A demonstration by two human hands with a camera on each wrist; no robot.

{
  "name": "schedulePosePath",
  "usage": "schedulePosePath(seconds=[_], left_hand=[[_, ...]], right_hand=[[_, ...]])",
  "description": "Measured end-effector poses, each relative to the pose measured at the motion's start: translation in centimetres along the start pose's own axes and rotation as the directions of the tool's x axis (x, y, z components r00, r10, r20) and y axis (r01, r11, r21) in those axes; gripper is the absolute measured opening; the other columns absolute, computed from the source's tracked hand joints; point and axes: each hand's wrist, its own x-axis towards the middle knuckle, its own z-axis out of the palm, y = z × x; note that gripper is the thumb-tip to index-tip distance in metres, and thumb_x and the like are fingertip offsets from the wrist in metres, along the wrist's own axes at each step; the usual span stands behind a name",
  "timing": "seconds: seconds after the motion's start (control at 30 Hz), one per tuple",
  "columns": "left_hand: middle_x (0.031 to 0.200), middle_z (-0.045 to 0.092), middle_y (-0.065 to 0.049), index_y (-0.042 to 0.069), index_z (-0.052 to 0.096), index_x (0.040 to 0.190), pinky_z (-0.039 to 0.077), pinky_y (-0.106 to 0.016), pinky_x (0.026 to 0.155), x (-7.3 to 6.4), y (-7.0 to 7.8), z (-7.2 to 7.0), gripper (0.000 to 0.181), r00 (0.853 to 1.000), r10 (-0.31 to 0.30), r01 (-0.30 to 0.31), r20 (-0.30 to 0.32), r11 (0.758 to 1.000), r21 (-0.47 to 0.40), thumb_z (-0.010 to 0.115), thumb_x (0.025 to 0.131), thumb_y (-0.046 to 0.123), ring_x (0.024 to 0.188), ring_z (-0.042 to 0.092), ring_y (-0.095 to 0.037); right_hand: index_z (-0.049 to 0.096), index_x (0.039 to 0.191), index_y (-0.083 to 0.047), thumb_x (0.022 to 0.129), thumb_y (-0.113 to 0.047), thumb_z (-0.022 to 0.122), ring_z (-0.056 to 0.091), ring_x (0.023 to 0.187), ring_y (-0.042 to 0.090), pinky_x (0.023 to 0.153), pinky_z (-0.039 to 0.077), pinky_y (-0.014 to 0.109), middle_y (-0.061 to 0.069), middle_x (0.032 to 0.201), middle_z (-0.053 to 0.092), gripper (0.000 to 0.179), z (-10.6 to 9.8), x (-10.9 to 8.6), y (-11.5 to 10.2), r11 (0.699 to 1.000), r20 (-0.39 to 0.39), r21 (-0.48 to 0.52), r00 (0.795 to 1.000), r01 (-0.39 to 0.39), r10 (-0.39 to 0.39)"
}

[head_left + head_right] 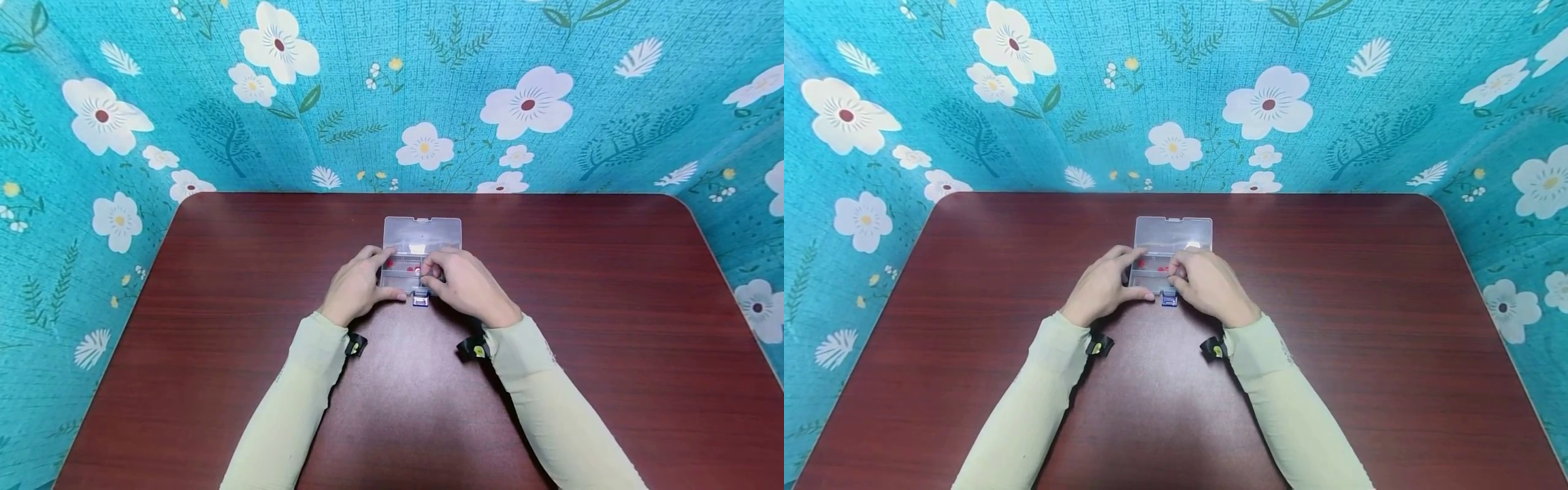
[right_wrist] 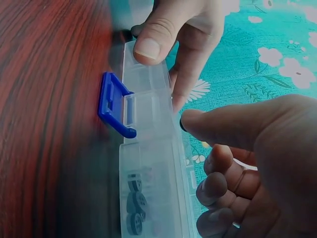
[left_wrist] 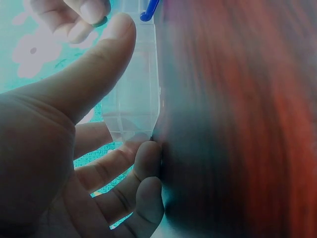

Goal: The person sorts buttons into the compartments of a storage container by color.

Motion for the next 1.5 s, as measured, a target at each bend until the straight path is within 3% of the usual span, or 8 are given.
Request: schedulePosePath(seconds=[1.5], left_hand=[[0.136, 0.055, -0.004, 0.013, 0.050, 0.150, 0.052, -0.042, 0.084, 0.0, -0.1, 0.1, 0.090, 1.000, -0.004, 0.004, 0.003, 1.000, 0.001, 0.084, 0.076, 0.052, 0.093, 0.059, -0.019]], right_hand=[[0.068, 0.087, -0.016, 0.092, -0.017, 0.073, 0.052, 0.068, 0.013, 0.063, 0.044, 0.031, -0.003, 0.077, 0.057, 0.007, 1.5, 1.4, -0.5, 0.997, 0.062, -0.060, 0.997, -0.046, 0.049]])
